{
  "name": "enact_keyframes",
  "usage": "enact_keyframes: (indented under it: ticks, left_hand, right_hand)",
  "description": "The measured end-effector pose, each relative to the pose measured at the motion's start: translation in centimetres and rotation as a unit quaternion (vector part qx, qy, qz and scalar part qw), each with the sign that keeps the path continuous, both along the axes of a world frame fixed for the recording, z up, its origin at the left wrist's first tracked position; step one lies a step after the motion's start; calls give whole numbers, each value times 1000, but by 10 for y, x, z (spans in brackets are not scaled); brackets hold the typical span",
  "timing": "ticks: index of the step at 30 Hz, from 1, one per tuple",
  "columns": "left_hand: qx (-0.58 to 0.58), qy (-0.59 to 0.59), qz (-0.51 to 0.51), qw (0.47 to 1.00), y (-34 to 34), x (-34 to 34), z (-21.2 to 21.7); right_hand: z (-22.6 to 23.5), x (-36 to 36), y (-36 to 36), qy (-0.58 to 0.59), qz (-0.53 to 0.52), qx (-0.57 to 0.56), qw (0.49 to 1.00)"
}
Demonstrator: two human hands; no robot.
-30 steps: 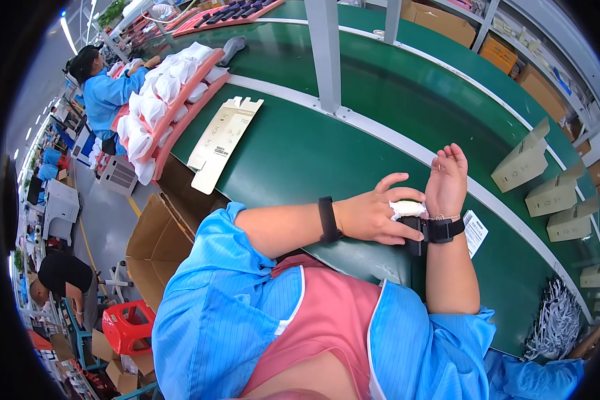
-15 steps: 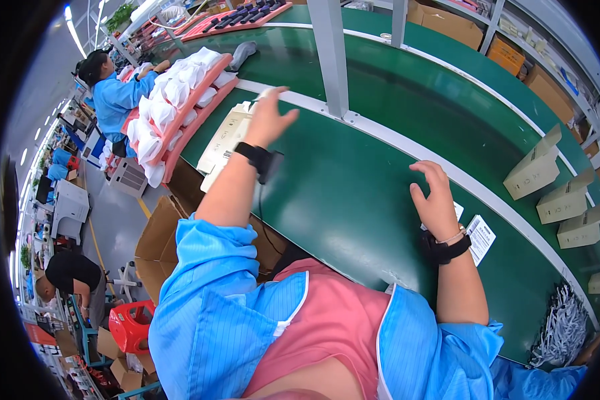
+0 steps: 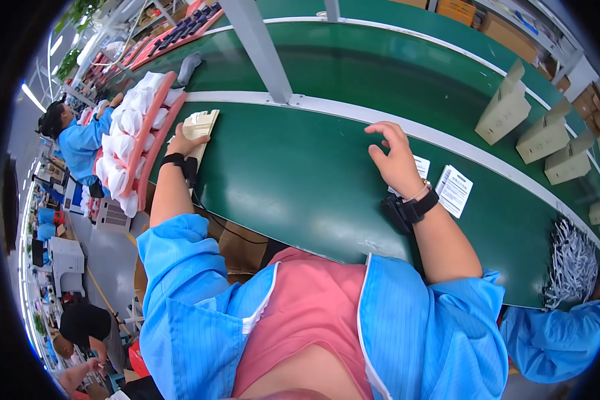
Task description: The person folds a cardboard box, inserts a paper manual, and closes the box, repeating this process for several units.
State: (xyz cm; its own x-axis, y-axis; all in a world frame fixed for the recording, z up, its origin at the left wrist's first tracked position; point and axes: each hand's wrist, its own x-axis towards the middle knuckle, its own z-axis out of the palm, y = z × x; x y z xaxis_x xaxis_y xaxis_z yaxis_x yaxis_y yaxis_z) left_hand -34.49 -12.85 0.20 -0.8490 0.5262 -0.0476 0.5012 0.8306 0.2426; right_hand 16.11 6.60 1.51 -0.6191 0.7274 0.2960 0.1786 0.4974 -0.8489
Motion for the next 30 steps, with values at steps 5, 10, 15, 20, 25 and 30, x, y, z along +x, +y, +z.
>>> enact_keyframes:
  ticks: [5, 10, 15, 20, 25, 30]
  left_hand:
    - [-10, 37, 42, 998, -3, 12, 5]
    - [10, 26, 3, 1000, 6, 36, 9]
    - [41, 21, -49, 998, -4, 27, -9]
    - [-10, 45, 18, 999, 0, 65, 31]
    - [163, 80, -57, 982, -12, 57, 55]
    - [388, 60, -173, 903, 10, 113, 117]
  right_hand:
    - [1, 2, -1, -17, 3, 15, 1000]
    - [-2, 2, 1, -21, -1, 40, 999]
    - [-11, 1, 3, -49, -10, 128, 991]
    - [-13, 3, 2, -57, -4, 129, 990]
    - [-10, 1, -1, -55, 5, 124, 991]
    - [-2, 1, 0, -50, 18, 72, 996]
